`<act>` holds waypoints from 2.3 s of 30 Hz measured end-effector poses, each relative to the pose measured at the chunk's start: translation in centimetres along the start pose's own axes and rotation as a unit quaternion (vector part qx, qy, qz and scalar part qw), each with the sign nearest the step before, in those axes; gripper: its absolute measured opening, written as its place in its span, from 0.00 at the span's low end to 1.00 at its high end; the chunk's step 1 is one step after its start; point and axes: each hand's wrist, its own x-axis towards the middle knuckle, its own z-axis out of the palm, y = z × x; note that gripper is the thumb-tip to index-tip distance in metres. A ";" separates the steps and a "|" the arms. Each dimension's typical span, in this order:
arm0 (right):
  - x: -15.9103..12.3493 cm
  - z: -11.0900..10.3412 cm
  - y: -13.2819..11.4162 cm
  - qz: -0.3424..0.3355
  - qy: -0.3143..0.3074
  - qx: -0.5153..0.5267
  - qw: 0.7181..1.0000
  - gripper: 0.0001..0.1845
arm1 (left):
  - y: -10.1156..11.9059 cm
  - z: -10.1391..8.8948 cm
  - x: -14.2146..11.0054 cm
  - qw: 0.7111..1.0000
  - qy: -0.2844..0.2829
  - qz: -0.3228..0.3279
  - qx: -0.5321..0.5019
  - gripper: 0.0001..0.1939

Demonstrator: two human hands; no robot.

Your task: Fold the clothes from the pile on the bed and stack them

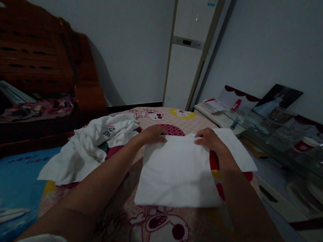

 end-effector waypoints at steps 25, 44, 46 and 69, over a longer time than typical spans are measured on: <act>0.1 9.4 -0.7 0.024 0.102 -0.194 0.975 0.24 | 1.1 6.9 0.4 0.986 0.156 -0.017 0.060 0.23; -7.5 13.6 -1.3 -0.066 0.069 -0.111 0.989 0.31 | 3.9 9.9 -6.6 0.999 0.033 0.030 0.019 0.33; -8.1 14.0 -1.5 -0.072 0.076 -0.117 0.988 0.30 | 4.2 10.5 -7.2 0.997 0.051 0.037 0.036 0.32; -10.3 13.1 3.8 -0.015 0.147 0.006 0.989 0.20 | 2.4 10.2 -8.8 0.994 0.098 0.036 -0.033 0.29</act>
